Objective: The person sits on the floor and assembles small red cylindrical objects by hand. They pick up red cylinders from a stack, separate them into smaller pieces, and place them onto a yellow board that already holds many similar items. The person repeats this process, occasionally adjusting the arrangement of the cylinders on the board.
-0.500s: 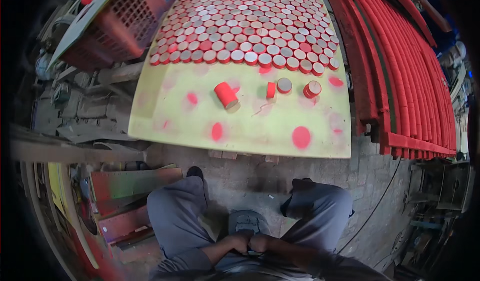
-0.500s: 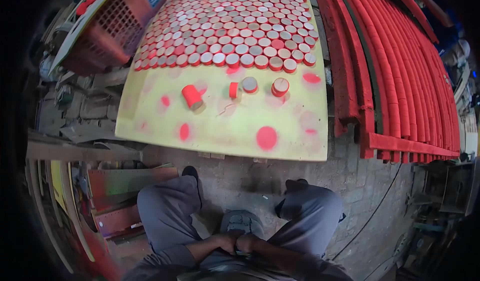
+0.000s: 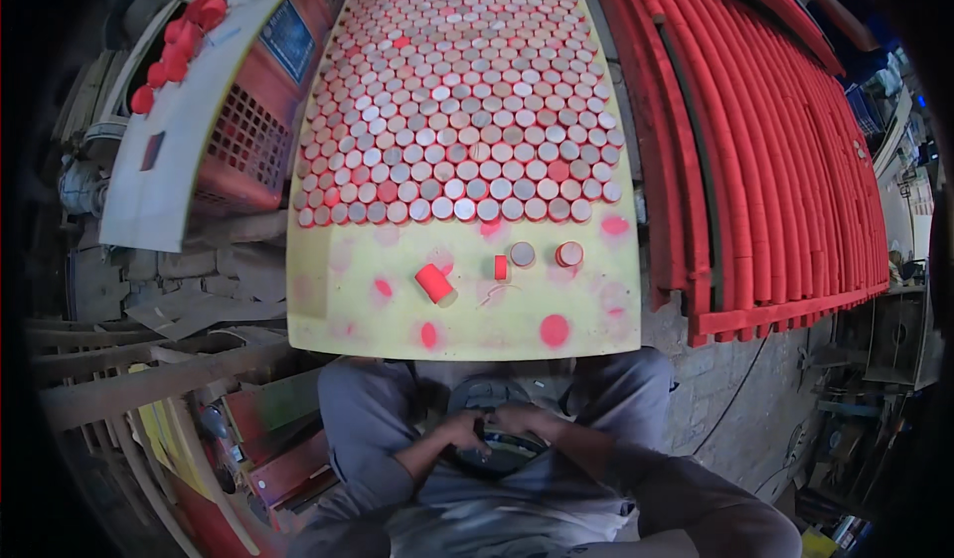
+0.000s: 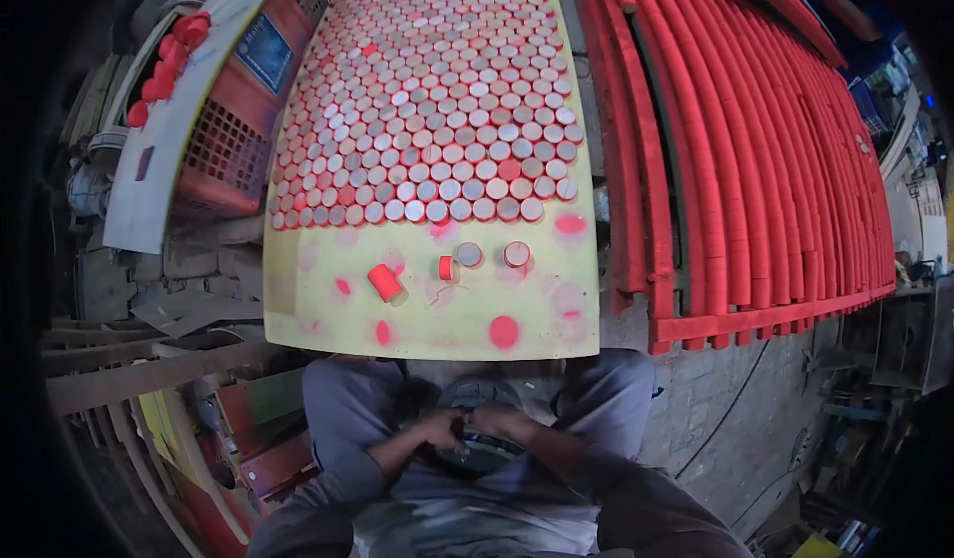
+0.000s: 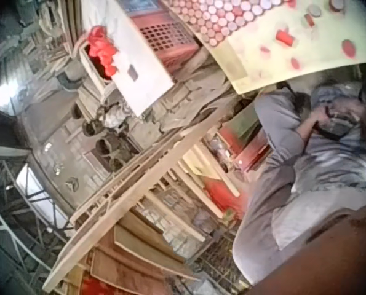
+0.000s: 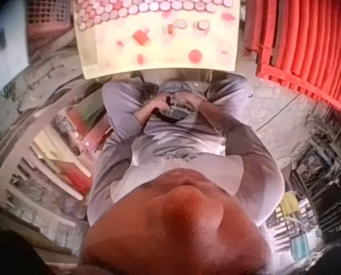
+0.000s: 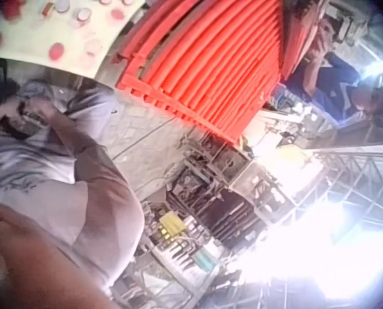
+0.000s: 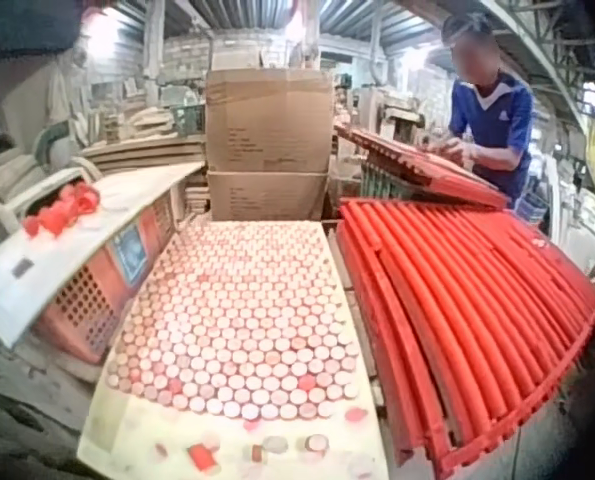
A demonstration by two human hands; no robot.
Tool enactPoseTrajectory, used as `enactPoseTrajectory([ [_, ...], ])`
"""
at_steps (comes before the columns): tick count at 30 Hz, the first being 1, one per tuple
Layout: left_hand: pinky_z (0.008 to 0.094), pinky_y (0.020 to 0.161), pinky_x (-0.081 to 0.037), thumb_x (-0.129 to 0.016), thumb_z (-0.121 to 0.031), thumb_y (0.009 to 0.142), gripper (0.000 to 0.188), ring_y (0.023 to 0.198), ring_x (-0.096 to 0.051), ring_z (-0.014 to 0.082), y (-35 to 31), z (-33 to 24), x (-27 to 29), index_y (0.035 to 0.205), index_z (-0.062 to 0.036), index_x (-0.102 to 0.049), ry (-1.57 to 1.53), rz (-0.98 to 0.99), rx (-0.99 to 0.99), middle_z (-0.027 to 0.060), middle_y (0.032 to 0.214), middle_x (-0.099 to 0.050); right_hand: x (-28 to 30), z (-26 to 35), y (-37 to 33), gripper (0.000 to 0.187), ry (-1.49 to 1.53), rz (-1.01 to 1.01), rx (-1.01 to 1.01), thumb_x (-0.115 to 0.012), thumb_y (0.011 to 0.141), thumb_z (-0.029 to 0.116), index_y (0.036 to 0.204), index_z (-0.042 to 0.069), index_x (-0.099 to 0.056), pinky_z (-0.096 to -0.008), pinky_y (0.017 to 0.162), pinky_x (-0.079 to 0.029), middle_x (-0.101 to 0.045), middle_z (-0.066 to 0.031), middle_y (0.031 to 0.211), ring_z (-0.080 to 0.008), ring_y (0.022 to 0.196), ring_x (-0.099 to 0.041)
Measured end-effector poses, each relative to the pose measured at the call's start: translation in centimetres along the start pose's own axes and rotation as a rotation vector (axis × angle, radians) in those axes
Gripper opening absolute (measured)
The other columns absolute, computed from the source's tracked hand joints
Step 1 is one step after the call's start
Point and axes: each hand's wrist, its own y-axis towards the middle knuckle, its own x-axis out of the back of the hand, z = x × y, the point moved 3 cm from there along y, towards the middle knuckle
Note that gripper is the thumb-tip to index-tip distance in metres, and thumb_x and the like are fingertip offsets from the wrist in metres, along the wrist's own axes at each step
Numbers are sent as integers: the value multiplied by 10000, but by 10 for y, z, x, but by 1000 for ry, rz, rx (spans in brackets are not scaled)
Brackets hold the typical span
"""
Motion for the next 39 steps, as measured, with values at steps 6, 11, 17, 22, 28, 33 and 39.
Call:
enactPoseTrajectory([
  [6,368,949,-512,-902,-572,599,921,1107,-661,293,32,20,59,1281,-18,-621,196,-17,52,176,1202,-695,81,40,-20,484,27,-35,-66,-439,1008,372,1095,-18,-713,-479,817,-538,-726,-213,1004,-384,934,-707],
  [11,387,918,-523,-810,-608,713,720,1062,-677,286,28,-29,87,1127,-28,-712,304,244,-67,165,1095,-726,93,10,20,306,197,137,-34,-490,972,216,1130,40,-684,-456,737,-540,-718,-176,970,-291,886,-697],
  [17,342,867,-516,-746,-471,878,601,976,-651,226,43,11,95,1288,-63,-586,-116,-103,-198,148,1122,-688,116,78,-91,304,-198,-111,234,-623,949,301,991,13,-708,-461,846,-501,-692,-204,997,-368,975,-666],
  [22,312,853,-506,-727,-442,920,489,953,-617,150,7,-34,100,1214,-68,-616,-257,-235,-368,68,1031,-673,168,154,-254,168,211,-654,616,-716,804,5,970,22,-699,-366,741,-534,-666,-113,904,-280,833,-681],
  [28,291,868,-501,-697,-169,943,268,976,-616,130,-14,-154,19,1174,-62,-613,-421,-365,-775,51,1069,-636,248,164,-269,176,61,-1879,307,-754,766,-4,919,43,-682,-369,717,-499,-706,-60,862,-260,789,-598],
  [33,334,883,-467,-718,-133,906,230,1010,-594,230,-20,-170,-21,1110,-65,-637,24,-394,-1048,83,1079,-590,292,133,-239,171,185,-1912,169,-722,814,-15,970,-45,-660,-428,768,-525,-680,-191,902,-336,856,-653],
  [39,347,932,-449,-681,-104,923,177,1071,-575,253,-16,-150,-15,1086,-48,-643,-104,-360,-895,96,1065,-597,298,119,-223,214,196,-1913,181,-719,797,-59,995,-41,-639,-411,753,-546,-641,-193,967,-336,853,-677],
])
